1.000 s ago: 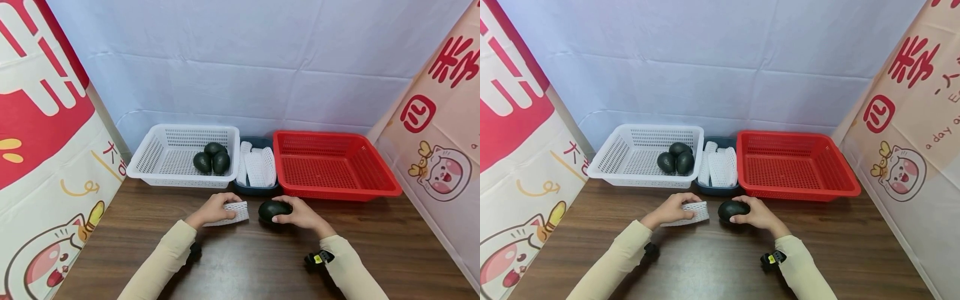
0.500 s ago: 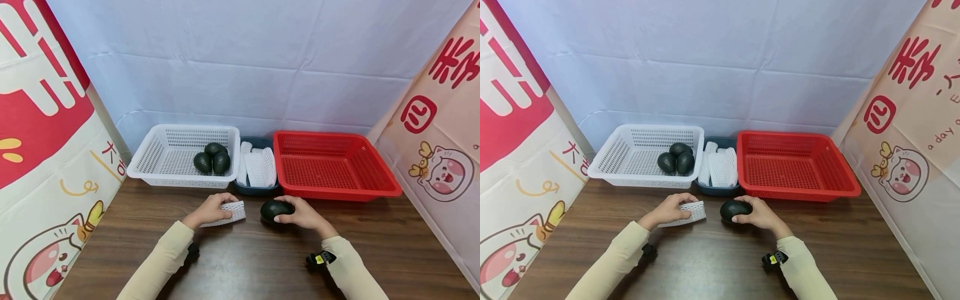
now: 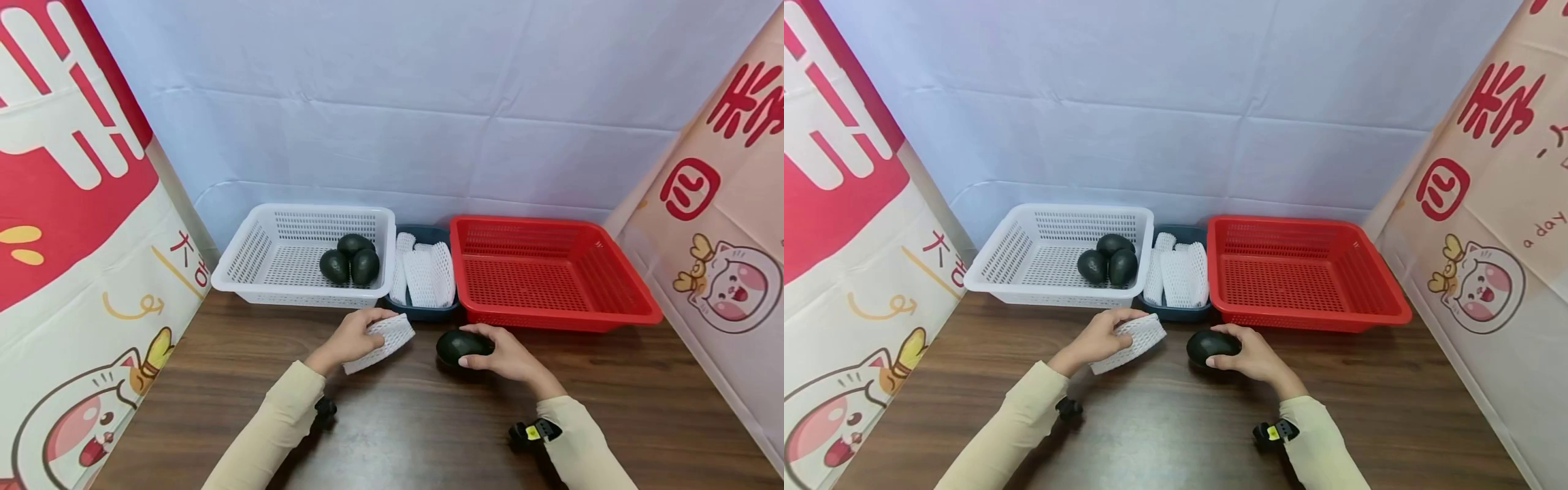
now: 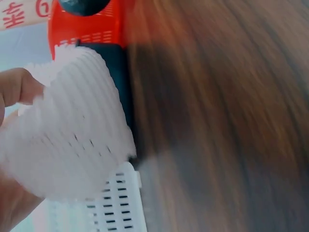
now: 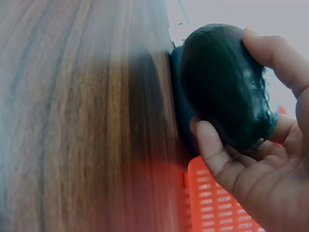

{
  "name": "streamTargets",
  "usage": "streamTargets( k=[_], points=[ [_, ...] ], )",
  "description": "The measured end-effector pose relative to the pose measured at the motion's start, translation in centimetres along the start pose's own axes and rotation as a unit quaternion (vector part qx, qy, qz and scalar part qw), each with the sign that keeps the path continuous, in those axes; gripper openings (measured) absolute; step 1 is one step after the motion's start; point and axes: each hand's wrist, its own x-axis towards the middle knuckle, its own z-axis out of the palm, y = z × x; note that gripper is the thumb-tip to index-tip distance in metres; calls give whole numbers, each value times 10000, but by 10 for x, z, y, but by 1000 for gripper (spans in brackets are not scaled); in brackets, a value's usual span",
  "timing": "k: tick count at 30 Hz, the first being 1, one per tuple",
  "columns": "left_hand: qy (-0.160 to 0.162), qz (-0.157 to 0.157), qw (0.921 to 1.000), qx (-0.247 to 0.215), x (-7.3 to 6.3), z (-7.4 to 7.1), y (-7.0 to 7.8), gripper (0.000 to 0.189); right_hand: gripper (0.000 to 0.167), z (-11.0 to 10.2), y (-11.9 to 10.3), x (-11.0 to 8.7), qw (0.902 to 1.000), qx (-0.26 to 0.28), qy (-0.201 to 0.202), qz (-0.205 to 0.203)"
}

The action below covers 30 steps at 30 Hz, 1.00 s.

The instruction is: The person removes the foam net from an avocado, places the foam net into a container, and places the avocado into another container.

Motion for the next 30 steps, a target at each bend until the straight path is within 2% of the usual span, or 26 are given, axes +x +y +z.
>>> streamTargets(
  k=[6,12,15,19,20,26,27,30],
  points=[
    [604,28,9976,-337,7,5,7,48,61,-6,0,-6,9998,160,104,86],
    [1228,366,9872,-954,14,6,11,37,61,-12,4,-12,9996,150,214,139],
    [1492,373,9830,-1002,17,6,13,31,61,-15,6,-16,9994,123,230,234],
    [1829,309,9793,-815,20,6,17,23,58,-20,4,-21,9990,139,297,301],
    [1847,290,9788,-834,19,4,23,21,57,-21,-1,-23,9989,142,313,309],
    [1874,277,9771,-970,28,7,30,25,57,-28,7,-29,9980,245,433,389],
    [1886,291,9769,-962,31,9,25,27,57,-28,14,-29,9978,263,456,399],
    [1800,284,9787,-951,34,9,28,31,57,-31,16,-31,9977,227,501,392]
  ],
)
